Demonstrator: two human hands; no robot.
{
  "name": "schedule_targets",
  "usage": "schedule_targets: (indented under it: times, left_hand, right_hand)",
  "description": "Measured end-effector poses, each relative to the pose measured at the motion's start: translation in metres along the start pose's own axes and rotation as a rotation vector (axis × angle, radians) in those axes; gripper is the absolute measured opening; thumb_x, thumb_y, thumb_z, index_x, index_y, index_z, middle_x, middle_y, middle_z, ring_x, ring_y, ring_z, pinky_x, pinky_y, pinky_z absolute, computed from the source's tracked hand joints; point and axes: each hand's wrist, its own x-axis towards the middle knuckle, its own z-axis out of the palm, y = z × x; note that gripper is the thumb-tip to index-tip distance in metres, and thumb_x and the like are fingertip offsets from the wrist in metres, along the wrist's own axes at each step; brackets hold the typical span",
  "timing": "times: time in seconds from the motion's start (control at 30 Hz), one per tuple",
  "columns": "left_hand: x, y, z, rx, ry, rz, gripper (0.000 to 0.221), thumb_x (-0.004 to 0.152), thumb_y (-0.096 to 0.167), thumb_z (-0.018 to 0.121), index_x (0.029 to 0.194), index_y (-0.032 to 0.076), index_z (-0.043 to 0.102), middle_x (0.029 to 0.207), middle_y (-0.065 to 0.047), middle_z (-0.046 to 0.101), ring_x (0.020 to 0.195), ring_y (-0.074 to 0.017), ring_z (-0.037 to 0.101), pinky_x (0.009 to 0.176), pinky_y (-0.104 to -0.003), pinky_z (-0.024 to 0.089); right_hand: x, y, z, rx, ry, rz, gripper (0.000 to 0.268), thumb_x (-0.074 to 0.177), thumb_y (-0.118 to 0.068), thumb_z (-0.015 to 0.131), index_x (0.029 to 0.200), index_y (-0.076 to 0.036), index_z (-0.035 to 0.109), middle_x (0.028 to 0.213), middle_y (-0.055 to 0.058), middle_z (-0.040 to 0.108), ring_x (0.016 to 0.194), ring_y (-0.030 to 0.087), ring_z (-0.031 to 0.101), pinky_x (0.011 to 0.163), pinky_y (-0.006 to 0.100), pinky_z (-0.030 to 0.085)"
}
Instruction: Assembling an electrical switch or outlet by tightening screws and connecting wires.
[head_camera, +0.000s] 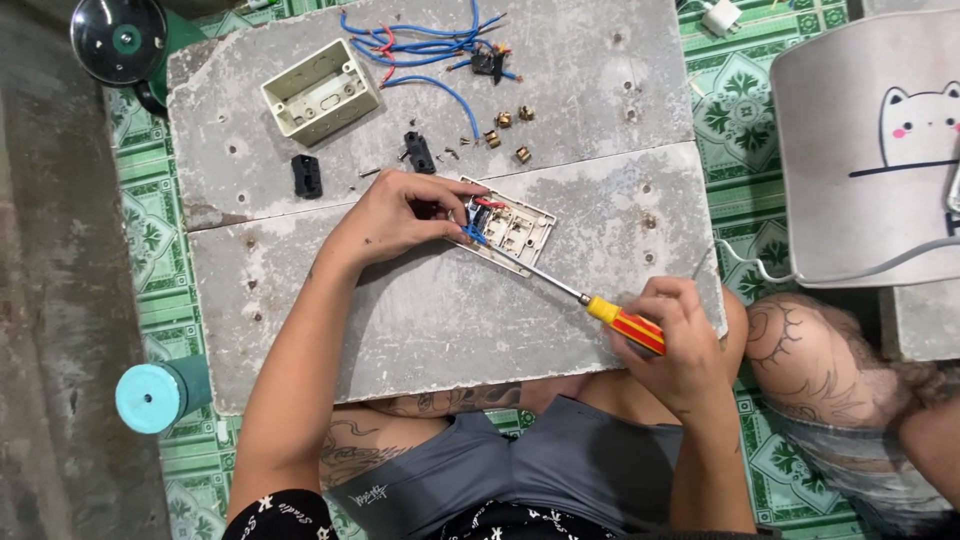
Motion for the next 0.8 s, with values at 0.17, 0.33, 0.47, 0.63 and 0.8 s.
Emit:
schedule_targets:
  times: [0.17, 0.33, 0.47, 0.63, 0.8]
  left_hand:
    - [0.0, -0.003, 0.0, -0.001, -0.002, 0.013, 0.015, 0.073, 0.005, 0.088, 0.084, 0.01, 0.079, 0.12, -0.015, 0.076, 0.073, -0.0176, 0.07, 0.075, -0.032, 0.056]
    - [0.002, -0.002, 0.0, -0.014, -0.013, 0.02, 0.014, 0.074, 0.003, 0.087, 0.083, 0.009, 0.078, 0.121, -0.015, 0.076, 0.073, -0.0164, 0.069, 0.074, -0.031, 0.056]
    - [0.001, -0.002, -0.001, -0.015, -0.013, 0.012, 0.015, 0.074, 0.004, 0.087, 0.084, 0.01, 0.078, 0.121, -0.015, 0.076, 0.073, -0.0153, 0.068, 0.074, -0.031, 0.056]
    - [0.0, -0.003, 0.0, -0.007, -0.003, 0.021, 0.015, 0.074, 0.003, 0.087, 0.084, 0.009, 0.078, 0.119, -0.016, 0.076, 0.072, -0.0152, 0.068, 0.074, -0.031, 0.056]
    - [0.001, -0.013, 0.001, -0.012, -0.017, 0.015, 0.015, 0.074, 0.005, 0.087, 0.084, 0.01, 0.078, 0.121, -0.015, 0.076, 0.075, -0.0148, 0.068, 0.075, -0.031, 0.056]
  right_hand:
    - [0.004, -0.008, -0.005, 0.09, 0.021, -0.037, 0.031, 0.079, -0.011, 0.088, 0.105, -0.012, 0.071, 0.103, 0.006, 0.069, 0.086, 0.03, 0.073, 0.082, 0.036, 0.057]
    - [0.002, -0.01, -0.001, 0.016, 0.064, -0.036, 0.026, 0.088, -0.024, 0.082, 0.112, -0.014, 0.076, 0.095, 0.003, 0.071, 0.083, 0.027, 0.072, 0.079, 0.035, 0.058]
    - [0.005, -0.014, -0.002, -0.018, 0.022, -0.015, 0.029, 0.09, -0.026, 0.079, 0.117, -0.017, 0.073, 0.099, 0.001, 0.071, 0.086, 0.026, 0.073, 0.079, 0.035, 0.058]
    - [0.003, -0.005, -0.002, 0.071, 0.017, 0.026, 0.042, 0.079, -0.017, 0.09, 0.113, -0.011, 0.065, 0.116, 0.01, 0.062, 0.095, 0.036, 0.072, 0.085, 0.045, 0.057]
    - [-0.001, -0.009, -0.001, 0.022, 0.069, -0.009, 0.021, 0.093, -0.024, 0.077, 0.109, -0.012, 0.073, 0.091, 0.007, 0.07, 0.078, 0.033, 0.071, 0.074, 0.04, 0.057]
